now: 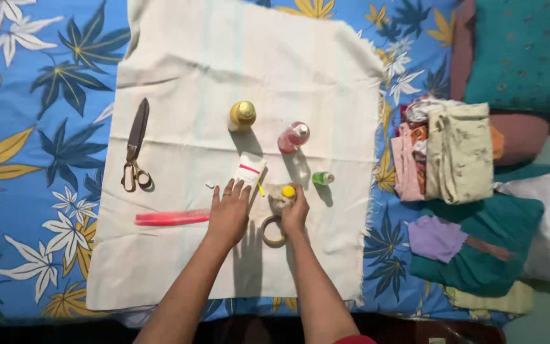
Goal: The person repeatedly retrieves small personal items from a wall shelf and places them onto a white cloth on a bed. Items handled include a bottle, a small box, a compact case, a basket with a comb, a decorative tray, a plastic container, a rectangular case, and a small green box.
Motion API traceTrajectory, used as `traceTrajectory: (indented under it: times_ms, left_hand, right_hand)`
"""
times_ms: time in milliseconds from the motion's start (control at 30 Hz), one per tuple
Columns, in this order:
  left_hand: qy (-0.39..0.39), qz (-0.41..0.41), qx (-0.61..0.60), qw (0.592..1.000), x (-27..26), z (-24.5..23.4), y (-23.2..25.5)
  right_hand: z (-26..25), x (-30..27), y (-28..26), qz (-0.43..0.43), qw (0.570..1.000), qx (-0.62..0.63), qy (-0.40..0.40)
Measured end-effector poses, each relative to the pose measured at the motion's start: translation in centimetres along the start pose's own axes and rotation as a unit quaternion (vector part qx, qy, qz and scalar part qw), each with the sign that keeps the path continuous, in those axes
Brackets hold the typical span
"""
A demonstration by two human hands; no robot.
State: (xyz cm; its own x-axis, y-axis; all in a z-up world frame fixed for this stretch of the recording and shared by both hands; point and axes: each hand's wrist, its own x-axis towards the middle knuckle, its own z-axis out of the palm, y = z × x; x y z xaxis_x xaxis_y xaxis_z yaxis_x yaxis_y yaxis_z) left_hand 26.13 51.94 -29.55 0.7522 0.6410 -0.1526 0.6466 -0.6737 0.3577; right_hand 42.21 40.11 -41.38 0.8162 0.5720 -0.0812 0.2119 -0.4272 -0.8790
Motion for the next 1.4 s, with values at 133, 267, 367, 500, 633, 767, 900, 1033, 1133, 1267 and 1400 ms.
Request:
traceTrajectory:
  times_ms: [133, 267, 367, 500, 633, 767, 900, 1033, 1133, 1267, 1400]
  left_hand:
    - [-0.046, 0.009, 0.004, 0.999, 0.6, 0.8, 0.2]
    - [-0.042, 0.02, 0.019, 0.999, 0.6, 1.5, 0.1]
    - [-0.027, 0.025, 0.041, 0.999, 0.7, 1.7, -0.3]
    - [-0.04, 0.047, 0.073, 0.995, 0.8, 1.2, -0.7]
    - [-0.024, 0.059, 0.078, 0.995, 0.5, 0.3, -0.5]
    - [-0.01, 0.075, 0.086, 0.993, -0.4, -0.8, -0.8]
    - [-0.003, 0.086, 0.082, 0.993, -1.5, -1.9, -0.6]
    - [0.037, 0.14, 0.107, 0.984, -4.0, -3.5, -0.7]
    - [0.06, 0.169, 0.106, 0.978, -6.8, -5.6, -1.1]
    - [0.093, 0.215, 0.1, 0.967, -10.7, -8.1, -0.7]
    - [0.129, 0.27, 0.101, 0.949, -14.1, -9.7, 0.1]
  right_hand:
    - [0.7, 0.2, 1.1, -0.002, 0.999, -0.034, 0.002]
    - [0.7, -0.1, 1.4, -0.018, 0.998, -0.063, 0.009]
    - [0.2, -0.1, 0.6, -0.054, 0.996, -0.066, 0.001]
    - [-0.8, -0.6, -1.2, 0.04, 0.996, -0.073, -0.012]
    - [-2.6, -1.7, -2.7, -0.023, 0.994, -0.105, -0.016]
    - [-4.0, -2.9, -4.8, -0.053, 0.99, -0.127, -0.013]
    - [-6.7, -5.0, -7.9, -0.108, 0.983, -0.146, -0.01]
    - [-9.9, -9.4, -11.8, -0.108, 0.981, -0.158, 0.007]
    - [-11.7, -13.6, -15.1, -0.125, 0.98, -0.149, 0.049]
    - [-13.9, -20.2, -19.0, -0.073, 0.984, -0.125, 0.103]
    - [-16.2, -26.3, -21.5, -0.163, 0.951, -0.168, 0.204]
